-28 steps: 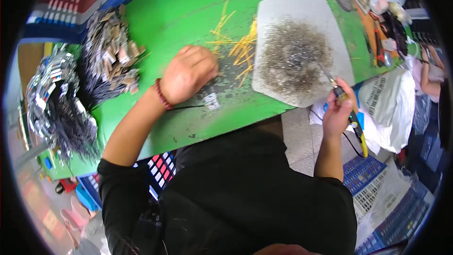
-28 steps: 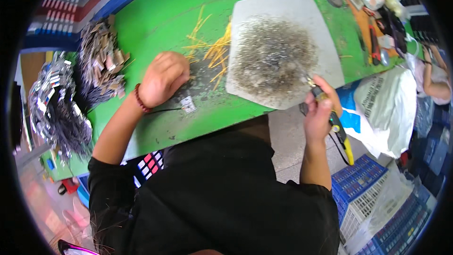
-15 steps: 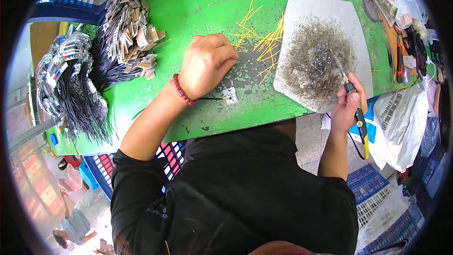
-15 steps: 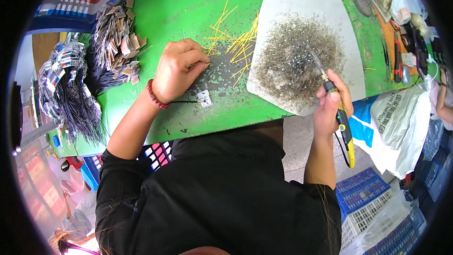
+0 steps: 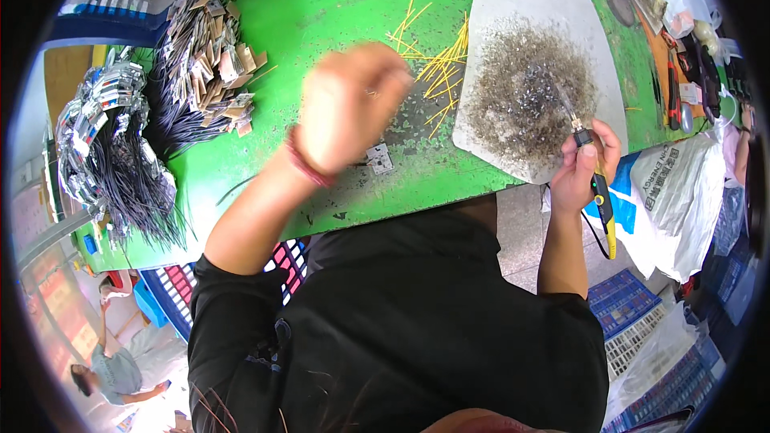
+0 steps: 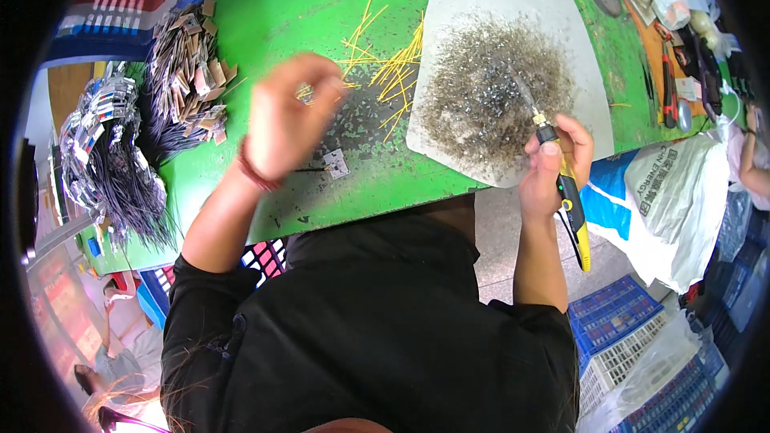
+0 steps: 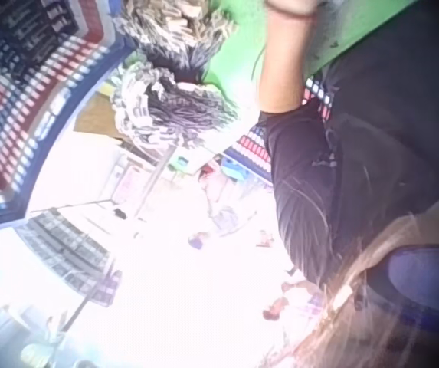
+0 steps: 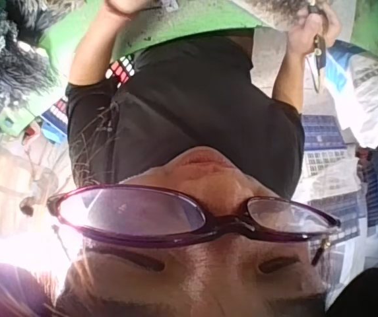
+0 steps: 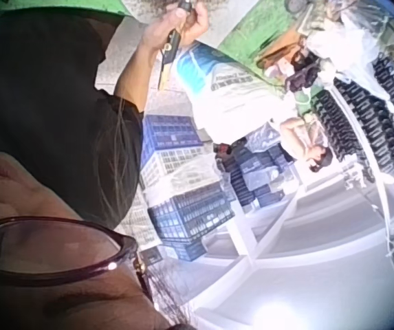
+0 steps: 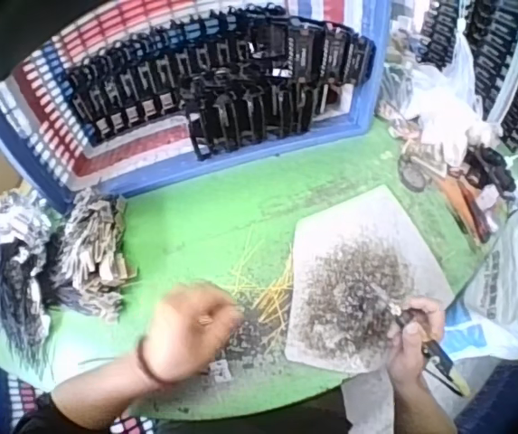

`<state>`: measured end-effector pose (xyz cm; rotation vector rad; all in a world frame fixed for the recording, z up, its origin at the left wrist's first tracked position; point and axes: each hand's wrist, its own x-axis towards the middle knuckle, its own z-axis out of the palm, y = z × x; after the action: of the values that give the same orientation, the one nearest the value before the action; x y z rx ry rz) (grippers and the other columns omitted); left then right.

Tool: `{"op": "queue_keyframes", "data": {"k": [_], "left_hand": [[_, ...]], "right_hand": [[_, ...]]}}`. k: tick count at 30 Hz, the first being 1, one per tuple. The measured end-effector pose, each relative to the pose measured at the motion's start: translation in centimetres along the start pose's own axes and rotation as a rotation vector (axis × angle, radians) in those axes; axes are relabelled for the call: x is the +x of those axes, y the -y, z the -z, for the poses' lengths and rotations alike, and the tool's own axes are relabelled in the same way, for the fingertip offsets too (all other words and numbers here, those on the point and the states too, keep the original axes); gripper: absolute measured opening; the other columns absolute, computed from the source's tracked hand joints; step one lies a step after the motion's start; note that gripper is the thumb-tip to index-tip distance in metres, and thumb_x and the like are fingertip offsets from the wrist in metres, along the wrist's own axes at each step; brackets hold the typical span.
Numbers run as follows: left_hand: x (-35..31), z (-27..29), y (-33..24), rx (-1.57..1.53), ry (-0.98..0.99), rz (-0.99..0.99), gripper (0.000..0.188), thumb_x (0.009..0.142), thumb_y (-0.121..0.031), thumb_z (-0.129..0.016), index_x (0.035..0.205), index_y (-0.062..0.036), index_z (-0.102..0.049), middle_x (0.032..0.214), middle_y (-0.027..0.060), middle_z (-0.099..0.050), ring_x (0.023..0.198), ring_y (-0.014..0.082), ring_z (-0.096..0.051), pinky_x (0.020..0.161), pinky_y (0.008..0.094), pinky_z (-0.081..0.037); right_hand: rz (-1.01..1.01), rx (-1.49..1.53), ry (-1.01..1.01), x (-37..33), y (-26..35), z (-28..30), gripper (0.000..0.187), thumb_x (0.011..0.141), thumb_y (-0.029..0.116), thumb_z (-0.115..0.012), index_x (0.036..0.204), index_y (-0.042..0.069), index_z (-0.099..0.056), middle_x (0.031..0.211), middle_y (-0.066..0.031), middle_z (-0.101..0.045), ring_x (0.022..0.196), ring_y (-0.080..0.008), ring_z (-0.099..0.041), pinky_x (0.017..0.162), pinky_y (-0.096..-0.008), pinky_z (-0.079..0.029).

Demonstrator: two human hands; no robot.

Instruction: The person solders electrical wires onto small circuit boards using a soldering iron, then assembles the soldered circuit boards into the plastic body of a toy car with pliers.

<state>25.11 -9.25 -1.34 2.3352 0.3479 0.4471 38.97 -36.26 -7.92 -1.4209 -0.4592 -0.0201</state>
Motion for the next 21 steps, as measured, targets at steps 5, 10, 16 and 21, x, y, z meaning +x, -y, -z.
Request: {"op": "queue_keyframes", "data": {"k": [5,10,16,21], "left_hand": [[-3.3,-3.6,-4.0,-0.226,0.100,-0.236,0.020,0.074,-0.008,-0.074,0.093,-0.0084,-0.066,0.085,0.0099,-0.065,0.079,0.0289,-0.062,0.071,0.0381,-0.049],[-2.8,-0.7,1.7,0.209,-0.023,-0.108,0.013,0.071,-0.011,-0.073,0.081,-0.0084,-0.065,0.081,0.0078,-0.062,0.078,0.0283,-0.062,0.068,0.0392,-0.049],[-2.4,-0.6,4.3,0.412,0.013,-0.197,0.011,0.075,-0.008,-0.070,0.079,-0.0067,-0.060,0.081,0.0087,-0.059,0.078,0.0282,-0.060,0.069,0.0387,-0.047],[-2.6,0.3,4.8,0.404,-0.034,-0.233,0.009,0.080,-0.004,-0.064,0.084,-0.0051,-0.056,0.084,0.0112,-0.058,0.079,0.0310,-0.058,0.071,0.0403,-0.046]], "right_hand": [[-0.019,0.081,-0.058,0.3,0.0,0.2,0.039,0.087,0.012,-0.061,0.120,0.004,-0.042,0.074,-0.0079,-0.057,0.060,-0.0087,-0.047,0.052,-0.0190,-0.035],[-0.029,0.030,-0.059,0.3,0.0,0.2,0.034,0.087,0.011,-0.062,0.114,0.005,-0.043,0.073,-0.0079,-0.057,0.059,-0.0079,-0.045,0.052,-0.0192,-0.035],[-0.036,0.067,-0.063,0.2,-0.3,0.2,0.026,0.086,0.009,-0.063,0.105,0.005,-0.046,0.073,-0.0070,-0.057,0.058,-0.0074,-0.046,0.052,-0.0191,-0.036],[0.020,0.039,-0.049,0.7,0.7,1.4,0.021,0.084,0.007,-0.064,0.100,0.003,-0.050,0.076,-0.0048,-0.056,0.061,-0.0084,-0.051,0.055,-0.0203,-0.040]]}}
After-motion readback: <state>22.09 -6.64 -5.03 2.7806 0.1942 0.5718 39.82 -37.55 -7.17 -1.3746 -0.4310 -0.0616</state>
